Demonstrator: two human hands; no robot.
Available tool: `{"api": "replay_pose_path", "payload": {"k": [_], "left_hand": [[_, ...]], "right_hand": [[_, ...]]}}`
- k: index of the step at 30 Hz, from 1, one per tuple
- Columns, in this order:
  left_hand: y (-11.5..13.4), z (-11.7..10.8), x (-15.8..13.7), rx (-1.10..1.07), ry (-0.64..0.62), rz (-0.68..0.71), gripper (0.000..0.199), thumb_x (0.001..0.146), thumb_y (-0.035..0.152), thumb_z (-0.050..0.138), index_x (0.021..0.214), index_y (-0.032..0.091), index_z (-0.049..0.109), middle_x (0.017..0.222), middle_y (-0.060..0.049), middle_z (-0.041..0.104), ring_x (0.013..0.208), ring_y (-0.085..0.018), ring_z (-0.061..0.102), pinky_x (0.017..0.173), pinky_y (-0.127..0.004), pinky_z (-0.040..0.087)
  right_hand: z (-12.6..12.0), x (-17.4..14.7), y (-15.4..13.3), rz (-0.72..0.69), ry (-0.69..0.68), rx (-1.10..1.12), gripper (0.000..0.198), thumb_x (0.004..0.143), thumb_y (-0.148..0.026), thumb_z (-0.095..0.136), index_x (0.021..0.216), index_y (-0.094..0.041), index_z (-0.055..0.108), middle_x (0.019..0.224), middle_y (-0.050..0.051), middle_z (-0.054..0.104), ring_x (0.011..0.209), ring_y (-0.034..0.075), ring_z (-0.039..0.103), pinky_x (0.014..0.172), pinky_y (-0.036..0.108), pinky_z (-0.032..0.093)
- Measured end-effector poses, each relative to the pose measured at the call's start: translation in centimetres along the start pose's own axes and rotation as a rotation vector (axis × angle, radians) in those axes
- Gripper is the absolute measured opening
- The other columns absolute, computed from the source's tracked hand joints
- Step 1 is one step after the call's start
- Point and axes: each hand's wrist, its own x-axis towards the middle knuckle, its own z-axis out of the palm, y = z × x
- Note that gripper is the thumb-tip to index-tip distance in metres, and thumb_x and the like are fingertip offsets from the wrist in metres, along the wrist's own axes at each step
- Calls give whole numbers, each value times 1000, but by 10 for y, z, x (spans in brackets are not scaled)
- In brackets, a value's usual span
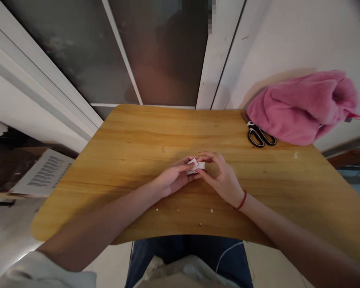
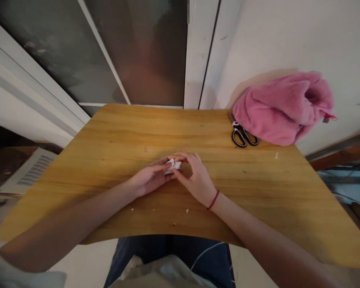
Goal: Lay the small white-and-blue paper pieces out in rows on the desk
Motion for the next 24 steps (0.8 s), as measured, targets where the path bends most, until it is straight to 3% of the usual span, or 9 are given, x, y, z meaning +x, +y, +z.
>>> {"api": "replay_pose_path", "payload": {"k": [6, 13, 24], "left_hand": [[1, -1, 2, -57, 54, -31, 16, 84, 5, 51, 91, 11, 64, 94, -7, 65, 83, -14, 62, 82, -29, 51], [2, -5, 5, -80, 136, -16, 17, 84, 5, 50, 90, 10, 65, 97, -9, 67, 87, -15, 64, 79, -26, 52], [1, -7, 5, -80, 131, -11, 18, 84, 4, 50, 92, 10, 65, 97, -9, 68, 83, -14, 65, 76, -24, 53]], "right_hand": [[-5, 0, 3, 48, 55, 78, 33, 83, -25, 63, 113, -23, 52, 102, 5, 62, 95, 18, 58, 88, 38, 48], [-10, 3, 9, 41, 110, 142, 30, 83, -22, 63, 112, -24, 54, 107, 3, 63, 97, 16, 58, 87, 34, 48], [-12, 4, 6, 83, 165, 270, 31, 82, -22, 65, 110, -25, 54, 108, 4, 63, 96, 16, 59, 87, 36, 49]]}}
